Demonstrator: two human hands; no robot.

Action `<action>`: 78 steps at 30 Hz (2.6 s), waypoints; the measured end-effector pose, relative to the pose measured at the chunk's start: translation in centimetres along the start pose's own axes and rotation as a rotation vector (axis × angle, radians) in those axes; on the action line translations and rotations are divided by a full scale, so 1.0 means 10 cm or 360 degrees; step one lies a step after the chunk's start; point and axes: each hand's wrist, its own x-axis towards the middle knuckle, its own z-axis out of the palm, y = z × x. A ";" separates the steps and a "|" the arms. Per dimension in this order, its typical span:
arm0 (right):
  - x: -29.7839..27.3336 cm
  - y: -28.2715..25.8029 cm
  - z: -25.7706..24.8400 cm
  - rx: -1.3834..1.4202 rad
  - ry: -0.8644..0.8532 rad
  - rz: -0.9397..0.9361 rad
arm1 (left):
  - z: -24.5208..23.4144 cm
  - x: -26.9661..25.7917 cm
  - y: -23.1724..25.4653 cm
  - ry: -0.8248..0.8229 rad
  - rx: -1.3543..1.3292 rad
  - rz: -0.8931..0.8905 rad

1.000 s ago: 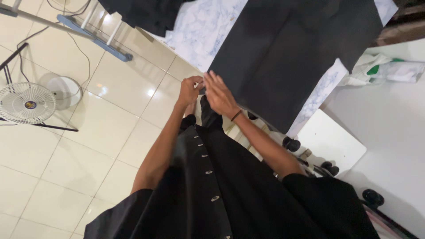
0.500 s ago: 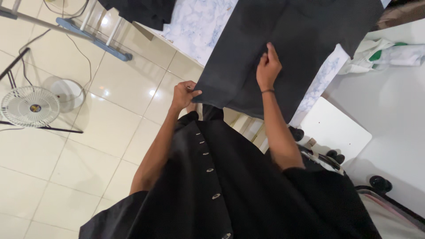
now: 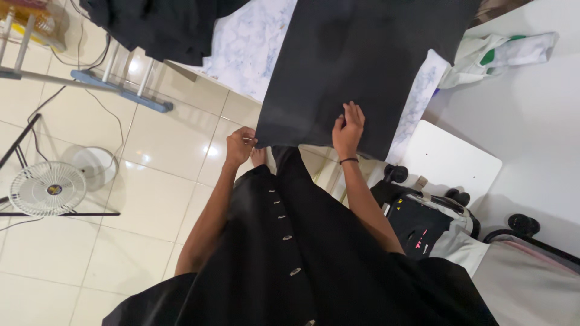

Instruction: The person folds a black t-shirt on a table and places it inside a suitcase, then proceeds to spread out and fold another black t-shirt.

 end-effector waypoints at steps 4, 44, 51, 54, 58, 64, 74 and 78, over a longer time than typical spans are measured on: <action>0.24 -0.24 0.10 -0.0046 0.0005 -0.0252 | -0.03 0.04 0.49 0.0337 0.0106 0.0370; 2.52 1.07 0.16 0.1383 0.0354 0.1268 | 0.98 2.31 2.39 -0.0260 0.0290 0.0568; 3.12 1.62 0.25 0.0720 0.0535 0.0858 | 1.01 3.13 2.66 -0.0056 0.0407 0.1010; 3.59 1.84 0.28 0.0224 0.0573 0.0660 | 1.06 3.57 2.74 -0.0031 0.0477 0.0990; 4.14 2.02 0.32 -0.0061 0.0235 0.0390 | 1.17 4.14 2.83 -0.0100 0.0643 0.1063; 4.31 2.19 0.28 0.0053 0.0086 0.0218 | 1.44 4.90 3.00 -0.0175 0.0837 0.1228; 4.11 1.88 0.02 0.1024 0.0409 0.1184 | 1.62 5.69 3.03 -0.0185 0.1305 0.1164; 4.18 1.58 -0.07 0.0920 0.0498 0.1070 | 1.67 5.69 3.06 -0.0081 0.1402 0.1122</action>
